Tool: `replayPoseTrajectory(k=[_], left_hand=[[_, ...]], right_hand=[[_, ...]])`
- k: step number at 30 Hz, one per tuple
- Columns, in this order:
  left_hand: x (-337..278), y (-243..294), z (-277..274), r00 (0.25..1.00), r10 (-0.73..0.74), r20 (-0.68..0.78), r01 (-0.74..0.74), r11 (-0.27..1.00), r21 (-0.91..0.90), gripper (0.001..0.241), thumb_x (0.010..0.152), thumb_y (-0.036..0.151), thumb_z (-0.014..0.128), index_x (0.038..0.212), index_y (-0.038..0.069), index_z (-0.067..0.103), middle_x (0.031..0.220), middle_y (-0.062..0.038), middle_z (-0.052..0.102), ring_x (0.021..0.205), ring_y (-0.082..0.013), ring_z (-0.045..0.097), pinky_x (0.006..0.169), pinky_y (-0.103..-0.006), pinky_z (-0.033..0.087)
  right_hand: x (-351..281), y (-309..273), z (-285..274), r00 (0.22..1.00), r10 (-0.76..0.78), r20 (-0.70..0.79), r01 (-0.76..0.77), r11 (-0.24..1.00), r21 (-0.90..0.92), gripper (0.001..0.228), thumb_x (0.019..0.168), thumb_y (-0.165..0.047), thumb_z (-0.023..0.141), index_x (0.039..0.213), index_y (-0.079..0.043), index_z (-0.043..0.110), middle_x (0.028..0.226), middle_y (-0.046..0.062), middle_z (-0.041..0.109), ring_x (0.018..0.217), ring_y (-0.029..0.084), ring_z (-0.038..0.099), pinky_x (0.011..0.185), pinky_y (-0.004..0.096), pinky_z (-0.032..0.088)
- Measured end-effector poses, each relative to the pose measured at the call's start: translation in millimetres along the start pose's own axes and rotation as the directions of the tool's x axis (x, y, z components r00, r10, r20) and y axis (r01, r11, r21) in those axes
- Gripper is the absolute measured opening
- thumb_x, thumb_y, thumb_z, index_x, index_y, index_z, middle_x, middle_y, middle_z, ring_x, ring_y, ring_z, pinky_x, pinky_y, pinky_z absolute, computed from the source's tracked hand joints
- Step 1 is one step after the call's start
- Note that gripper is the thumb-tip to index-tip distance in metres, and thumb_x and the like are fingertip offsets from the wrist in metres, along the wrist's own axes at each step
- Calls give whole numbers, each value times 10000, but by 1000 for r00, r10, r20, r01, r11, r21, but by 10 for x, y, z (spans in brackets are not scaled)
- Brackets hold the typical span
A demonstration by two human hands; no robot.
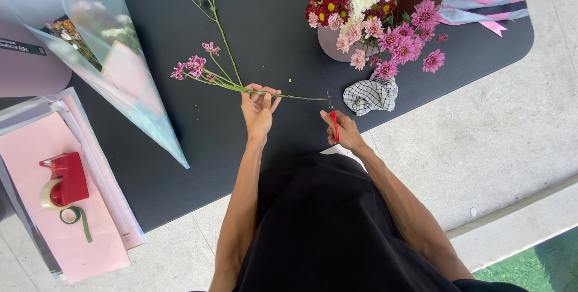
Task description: The person trims the stems of several flowers with shears and wipes the stems with a cloth before placing them into a bucket.
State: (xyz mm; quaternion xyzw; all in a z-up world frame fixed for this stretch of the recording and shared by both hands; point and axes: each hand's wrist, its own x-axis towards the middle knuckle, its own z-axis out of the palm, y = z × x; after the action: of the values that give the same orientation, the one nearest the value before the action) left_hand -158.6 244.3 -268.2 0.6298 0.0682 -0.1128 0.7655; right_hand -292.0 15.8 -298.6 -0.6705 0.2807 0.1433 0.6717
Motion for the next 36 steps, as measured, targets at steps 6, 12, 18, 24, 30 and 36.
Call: replayPoseTrajectory(k=[6, 12, 18, 24, 30, 36], left_hand=[[141, -222, -94, 999, -26, 19, 25, 999, 30, 334, 1135, -102, 537, 1413, 54, 437, 1109, -178, 780, 1109, -314, 823, 1073, -624, 673], [232, 150, -286, 981, -18, 194, -13, 988, 156, 684, 1101, -140, 577, 1695, 55, 298, 1151, -208, 819, 1041, -281, 830, 949, -501, 749], [383, 153, -448, 975, -28, 222, 10, 996, 85, 713, 1067, -115, 650, 1690, 111, 385, 1160, -224, 828, 996, -312, 859, 882, -531, 779], [662, 96, -674, 988, -4, 154, -4, 999, 53, 625, 1077, 10, 788, 1609, 119, 479, 1149, -208, 822, 947, -289, 856, 861, -501, 797], [1434, 219, -1010, 999, -27, -20, 32, 917, 396, 555, 1041, 31, 840, 1529, 134, 594, 1126, -158, 871, 905, -222, 858, 720, -324, 792], [2478, -9, -1298, 995, 33, -90, 34, 753, 658, 462, 988, 87, 901, 1380, 151, 664, 1104, -94, 887, 932, -181, 862, 683, -304, 774]], right_hand=[[97, 236, -9, 998, 62, -9, -62, 998, 6, 492, 1132, -447, 764, 1084, 35, 684, 653, 118, 602, 462, 228, 707, 457, 311, 590], [77, -68, -43, 999, 20, -35, -28, 972, -232, 675, 997, -566, 916, 1366, -64, 657, 1217, 174, 842, 1104, 340, 806, 1026, 491, 576], [353, -50, 519, 951, -245, 188, 211, 960, 184, 508, 961, -73, 961, 1262, -76, 552, 1265, 196, 845, 1029, 160, 826, 922, 265, 643], [538, 3, 1005, 949, -216, 231, 138, 940, 313, 432, 971, -17, 923, 1217, -76, 572, 1087, 212, 864, 922, 232, 877, 797, 270, 704], [508, 114, 1033, 970, -71, 233, 27, 982, 189, 493, 958, -102, 963, 1246, -40, 567, 1148, 258, 863, 942, 227, 873, 821, 269, 736], [387, 365, 773, 989, 52, 139, -63, 995, 73, 515, 943, -110, 969, 1275, -40, 581, 1129, 261, 872, 881, 228, 866, 799, 283, 732]])
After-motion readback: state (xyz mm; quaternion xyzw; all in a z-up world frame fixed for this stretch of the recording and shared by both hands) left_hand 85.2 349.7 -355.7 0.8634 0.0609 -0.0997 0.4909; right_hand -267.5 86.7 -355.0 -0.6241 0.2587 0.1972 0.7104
